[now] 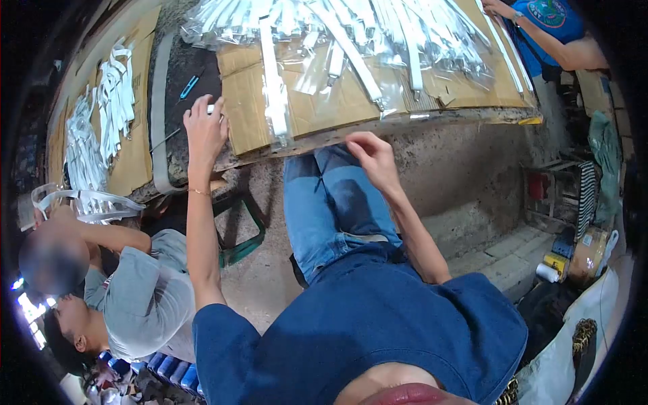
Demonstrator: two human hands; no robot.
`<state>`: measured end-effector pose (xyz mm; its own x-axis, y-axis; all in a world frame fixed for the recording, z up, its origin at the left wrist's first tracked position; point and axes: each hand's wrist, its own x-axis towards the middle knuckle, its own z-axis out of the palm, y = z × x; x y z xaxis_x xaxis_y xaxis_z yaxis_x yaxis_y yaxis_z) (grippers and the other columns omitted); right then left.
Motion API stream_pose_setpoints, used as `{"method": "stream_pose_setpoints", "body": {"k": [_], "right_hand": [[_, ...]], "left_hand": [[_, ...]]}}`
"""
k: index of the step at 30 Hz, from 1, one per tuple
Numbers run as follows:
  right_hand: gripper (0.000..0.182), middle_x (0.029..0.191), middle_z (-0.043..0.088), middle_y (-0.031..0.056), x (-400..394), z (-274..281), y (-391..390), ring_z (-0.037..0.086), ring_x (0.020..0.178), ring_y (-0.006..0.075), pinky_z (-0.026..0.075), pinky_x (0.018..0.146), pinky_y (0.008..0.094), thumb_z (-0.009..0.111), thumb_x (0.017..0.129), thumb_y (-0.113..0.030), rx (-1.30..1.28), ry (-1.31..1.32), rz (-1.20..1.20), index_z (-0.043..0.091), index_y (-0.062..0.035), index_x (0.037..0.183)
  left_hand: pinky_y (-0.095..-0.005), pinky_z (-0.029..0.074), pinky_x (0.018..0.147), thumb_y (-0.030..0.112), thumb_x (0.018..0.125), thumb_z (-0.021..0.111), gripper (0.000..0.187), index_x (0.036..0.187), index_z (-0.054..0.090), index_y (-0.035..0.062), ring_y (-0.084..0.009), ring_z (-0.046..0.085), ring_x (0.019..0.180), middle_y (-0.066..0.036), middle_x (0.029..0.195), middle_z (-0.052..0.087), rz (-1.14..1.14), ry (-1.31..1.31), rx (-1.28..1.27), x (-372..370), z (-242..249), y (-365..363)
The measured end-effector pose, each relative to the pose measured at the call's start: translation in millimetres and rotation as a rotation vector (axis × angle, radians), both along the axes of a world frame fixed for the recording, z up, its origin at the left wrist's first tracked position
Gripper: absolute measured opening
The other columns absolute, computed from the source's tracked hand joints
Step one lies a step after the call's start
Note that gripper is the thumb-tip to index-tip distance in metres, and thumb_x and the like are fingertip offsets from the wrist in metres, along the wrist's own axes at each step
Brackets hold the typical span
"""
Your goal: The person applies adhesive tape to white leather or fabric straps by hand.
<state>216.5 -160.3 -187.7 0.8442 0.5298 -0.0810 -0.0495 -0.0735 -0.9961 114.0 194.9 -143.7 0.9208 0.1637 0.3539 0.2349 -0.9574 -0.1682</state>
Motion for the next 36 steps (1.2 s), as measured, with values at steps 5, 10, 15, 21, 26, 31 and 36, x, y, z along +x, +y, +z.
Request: {"method": "stream_pose_setpoints", "body": {"k": [5, 10, 15, 21, 26, 31, 36], "right_hand": [[0.011, 0.090, 0.064, 0.0027, -2, -10, -83, 0.059, 0.081, 0.0083, 0.047, 0.072, 0.0212, 0.065, 0.089, -0.003, -0.101, 0.056, -0.105, 0.070, 0.0009, 0.098], [0.013, 0.083, 0.061, 0.0010, 20, -7, -130, 0.056, 0.074, 0.0067, 0.045, 0.065, 0.0205, 0.064, 0.090, 0.000, -0.056, -0.017, -0.148, 0.070, 0.0012, 0.101], [0.014, 0.083, 0.061, 0.0015, 27, 16, -156, 0.056, 0.073, 0.0074, 0.045, 0.065, 0.0207, 0.064, 0.090, 0.000, -0.096, -0.091, -0.216, 0.070, 0.0021, 0.102], [0.021, 0.084, 0.063, 0.0022, 24, 3, -175, 0.058, 0.076, 0.0082, 0.049, 0.069, 0.0222, 0.066, 0.089, 0.000, -0.134, -0.049, -0.261, 0.068, 0.0021, 0.110], [0.039, 0.084, 0.064, 0.0037, 20, -5, -176, 0.060, 0.079, 0.0088, 0.050, 0.071, 0.0234, 0.066, 0.088, 0.001, -0.086, 0.070, -0.293, 0.057, -0.0004, 0.126], [0.036, 0.088, 0.064, 0.0035, 34, -13, -173, 0.061, 0.081, 0.0097, 0.051, 0.072, 0.0244, 0.064, 0.089, 0.002, -0.096, 0.029, -0.270, 0.055, -0.0016, 0.123], [0.036, 0.090, 0.062, 0.0039, 52, -11, -166, 0.062, 0.081, 0.0113, 0.053, 0.074, 0.0259, 0.063, 0.090, 0.000, -0.095, -0.012, -0.299, 0.053, -0.0005, 0.125]], "left_hand": [[-0.0420, 0.046, 0.090, 0.008, 0.083, 0.065, 0.022, 0.105, 0.067, 0.0053, -0.0340, 0.055, 0.111, -0.016, 0.113, 0.059, 0.009, -0.344, -0.289, 4, 14, -59], [-0.0368, 0.052, 0.084, 0.016, 0.083, 0.068, 0.022, 0.099, 0.068, 0.0026, -0.0296, 0.066, 0.096, -0.015, 0.102, 0.068, -0.218, 0.067, -1.084, 25, -77, -251], [-0.0367, 0.049, 0.091, 0.026, 0.079, 0.075, 0.052, 0.119, 0.060, -0.0030, -0.0303, 0.064, 0.104, -0.020, 0.113, 0.066, 0.017, -0.080, -1.430, 96, -179, -329], [-0.0294, 0.052, 0.077, 0.013, 0.087, 0.067, 0.039, 0.121, 0.058, -0.0032, -0.0174, 0.068, 0.086, -0.012, 0.096, 0.071, 0.052, -0.053, -1.874, 113, -186, -359], [-0.0254, 0.054, 0.066, 0.001, 0.091, 0.060, 0.040, 0.129, 0.047, -0.0007, -0.0171, 0.068, 0.075, -0.013, 0.090, 0.070, 0.144, -0.248, -2.186, 56, -99, -374], [-0.0267, 0.056, 0.070, 0.000, 0.089, 0.062, 0.021, 0.110, 0.060, -0.0030, -0.0136, 0.068, 0.072, -0.010, 0.083, 0.070, 0.004, -0.213, -2.027, 57, -70, -358], [-0.0245, 0.051, 0.072, 0.005, 0.088, 0.067, 0.006, 0.088, 0.068, -0.0007, -0.0104, 0.063, 0.082, -0.005, 0.090, 0.067, -0.047, -0.074, -1.941, 63, -73, -347]]}}
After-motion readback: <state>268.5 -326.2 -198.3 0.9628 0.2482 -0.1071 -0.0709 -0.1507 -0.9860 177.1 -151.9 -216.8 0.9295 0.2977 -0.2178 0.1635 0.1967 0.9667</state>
